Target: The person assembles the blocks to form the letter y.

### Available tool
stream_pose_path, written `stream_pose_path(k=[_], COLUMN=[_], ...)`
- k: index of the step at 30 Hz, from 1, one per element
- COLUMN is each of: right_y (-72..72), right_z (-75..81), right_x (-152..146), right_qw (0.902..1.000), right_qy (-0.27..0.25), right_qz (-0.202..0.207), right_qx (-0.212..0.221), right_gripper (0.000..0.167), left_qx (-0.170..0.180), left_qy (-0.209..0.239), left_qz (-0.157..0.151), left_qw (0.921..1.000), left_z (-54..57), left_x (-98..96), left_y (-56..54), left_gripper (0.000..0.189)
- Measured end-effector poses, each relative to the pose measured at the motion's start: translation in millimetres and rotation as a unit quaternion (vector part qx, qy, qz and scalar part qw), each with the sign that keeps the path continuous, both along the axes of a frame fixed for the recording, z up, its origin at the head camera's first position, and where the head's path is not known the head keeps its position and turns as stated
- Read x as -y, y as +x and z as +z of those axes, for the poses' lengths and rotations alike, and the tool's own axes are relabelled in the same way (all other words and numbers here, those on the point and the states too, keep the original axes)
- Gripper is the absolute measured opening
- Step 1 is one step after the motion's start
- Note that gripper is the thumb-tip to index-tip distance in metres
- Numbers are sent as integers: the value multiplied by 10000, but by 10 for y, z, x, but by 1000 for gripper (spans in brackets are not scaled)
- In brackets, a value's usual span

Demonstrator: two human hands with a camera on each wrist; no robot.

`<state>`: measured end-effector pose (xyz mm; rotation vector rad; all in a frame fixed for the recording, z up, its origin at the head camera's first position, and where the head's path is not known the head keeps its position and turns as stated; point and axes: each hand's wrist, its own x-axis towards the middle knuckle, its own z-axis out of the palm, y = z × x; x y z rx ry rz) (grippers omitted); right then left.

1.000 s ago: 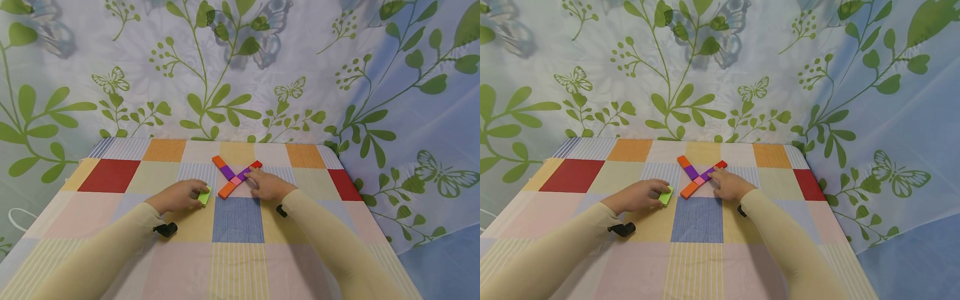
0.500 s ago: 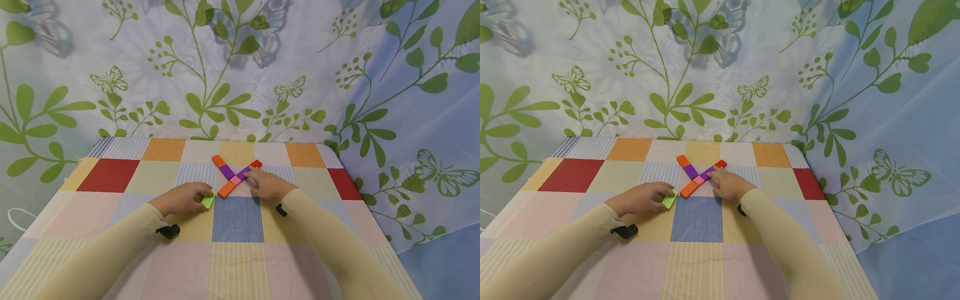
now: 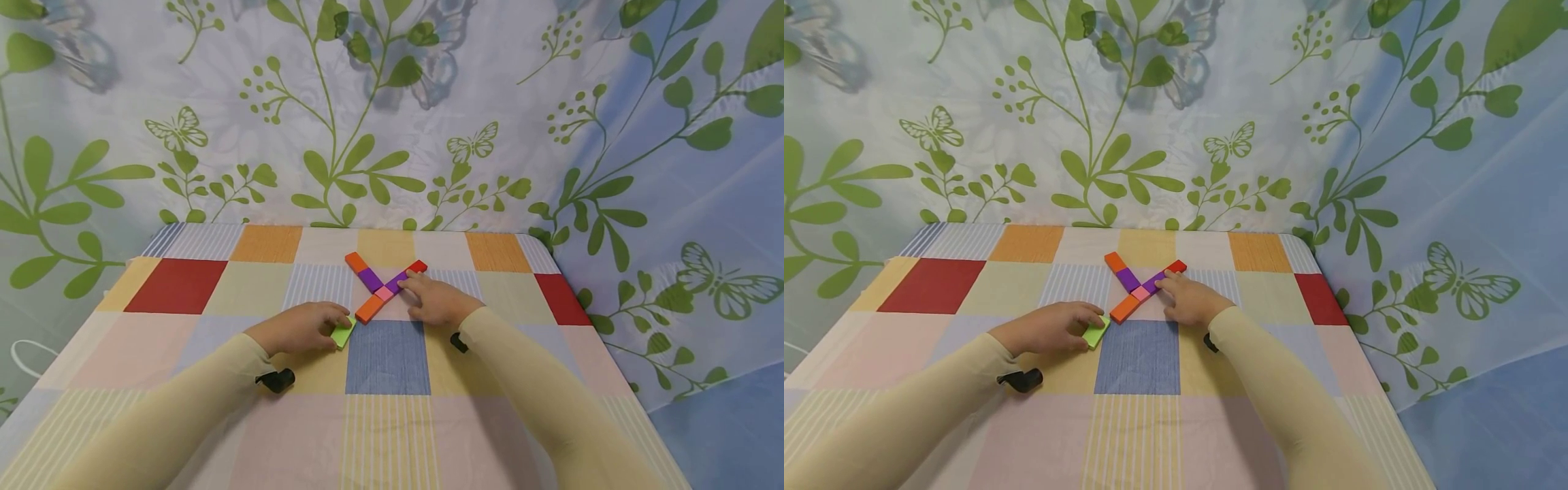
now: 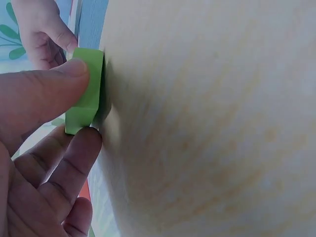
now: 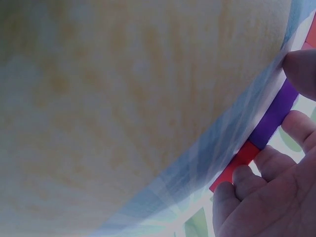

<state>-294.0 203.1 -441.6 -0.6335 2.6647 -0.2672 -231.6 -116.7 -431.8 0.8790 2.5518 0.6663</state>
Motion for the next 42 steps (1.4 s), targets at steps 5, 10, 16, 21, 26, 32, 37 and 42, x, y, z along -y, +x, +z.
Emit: stream_pose_path(k=[5,10,16,21,26,32,37,42], right_y=[-3,-8,1,10,11,13,12,12], right_z=[-7,-17,-6,8,15,26,18,15], right_x=[-2,1,-2,-2,3,4,-2,-8], right_qw=[10000,10000,10000,10000,10000,10000,10000,10000], right_qy=[-7,24,33,42,-5,-62,-69,-81], right_qz=[21,33,59,71,28,-11,13,30], right_qx=[-9,-20,-20,6,11,43,42,16], right_gripper=[69,70,69,69,69,69,69,69], left_qx=[150,67,-20,-225,-284,-238,-175,-140], left_qy=[-66,-142,-193,-227,-202,-213,-156,-107], left_qz=[42,-32,-87,-230,-259,-188,-123,-85], left_qw=[9999,9999,9998,9992,9991,9993,9996,9998], left_z=[-2,-12,2,-15,-14,-8,-14,-28], left_x=[-21,-46,-68,-77,-89,-109,-116,-119], left_y=[16,22,42,34,30,31,27,16], left_gripper=[41,40,39,40,40,40,40,40])
